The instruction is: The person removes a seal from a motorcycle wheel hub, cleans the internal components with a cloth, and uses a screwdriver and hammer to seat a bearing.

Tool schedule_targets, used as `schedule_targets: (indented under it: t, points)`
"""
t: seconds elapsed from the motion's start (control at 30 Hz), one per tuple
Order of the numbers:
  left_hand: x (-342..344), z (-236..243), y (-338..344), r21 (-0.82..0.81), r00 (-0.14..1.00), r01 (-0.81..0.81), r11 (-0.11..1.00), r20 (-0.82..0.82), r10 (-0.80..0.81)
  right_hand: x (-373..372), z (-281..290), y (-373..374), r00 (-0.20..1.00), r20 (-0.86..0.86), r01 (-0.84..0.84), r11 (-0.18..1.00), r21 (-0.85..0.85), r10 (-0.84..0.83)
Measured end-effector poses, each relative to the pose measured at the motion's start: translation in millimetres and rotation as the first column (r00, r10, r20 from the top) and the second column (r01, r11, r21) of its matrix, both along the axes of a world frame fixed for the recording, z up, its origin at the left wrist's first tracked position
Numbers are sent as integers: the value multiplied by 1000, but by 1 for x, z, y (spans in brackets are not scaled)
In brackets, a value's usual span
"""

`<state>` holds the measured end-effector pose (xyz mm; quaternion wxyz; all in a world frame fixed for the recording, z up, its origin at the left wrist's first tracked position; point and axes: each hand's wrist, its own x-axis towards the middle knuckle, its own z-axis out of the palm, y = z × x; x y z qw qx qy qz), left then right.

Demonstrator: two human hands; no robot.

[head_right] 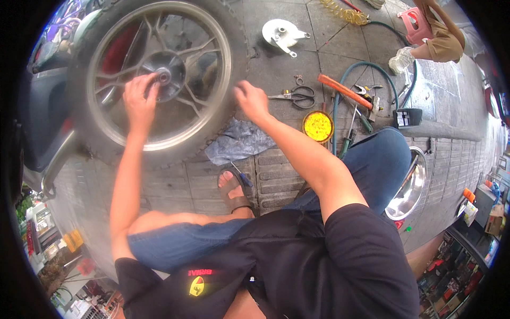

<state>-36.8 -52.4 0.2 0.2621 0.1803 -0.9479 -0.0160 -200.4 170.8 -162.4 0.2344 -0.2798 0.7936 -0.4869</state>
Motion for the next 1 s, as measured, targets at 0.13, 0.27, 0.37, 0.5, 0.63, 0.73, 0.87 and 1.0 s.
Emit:
schedule_targets:
  t: [0.13, 0.27, 0.37, 0.5, 0.63, 0.73, 0.87, 1.0]
  points:
    - [-3, 3, 4, -27, 999, 47, 999, 23, -47, 42, -35, 56, 948, -108, -254, 917, 306, 299]
    - [-6, 3, 3, -43, 996, 67, 997, 62, -64, 82, -61, 79, 794, -317, -410, 842, 351, 519]
    - [-4, 2, -3, -16, 994, 108, 994, 38, -107, 83, -81, 80, 751, -311, -477, 805, 354, 582]
    - [0, 4, -3, 44, 999, 29, 999, 35, -30, 62, -76, 75, 746, -210, -550, 762, 340, 632]
    - [-8, 20, -3, 84, 996, -16, 996, 88, 9, -4, -42, 78, 925, -83, -302, 852, 429, 370]
    - [-17, 26, -2, 125, 985, -23, 992, 171, 1, -94, -60, 124, 904, -85, 428, 882, 198, -420]
    - [-15, 30, -3, 311, 959, -134, 941, 281, 43, -172, -115, 250, 621, -317, 784, 574, 237, -717]
    - [-23, 34, -4, 567, 931, -286, 773, 355, 84, -172, -148, 388, 465, -260, 839, 328, 434, -846]
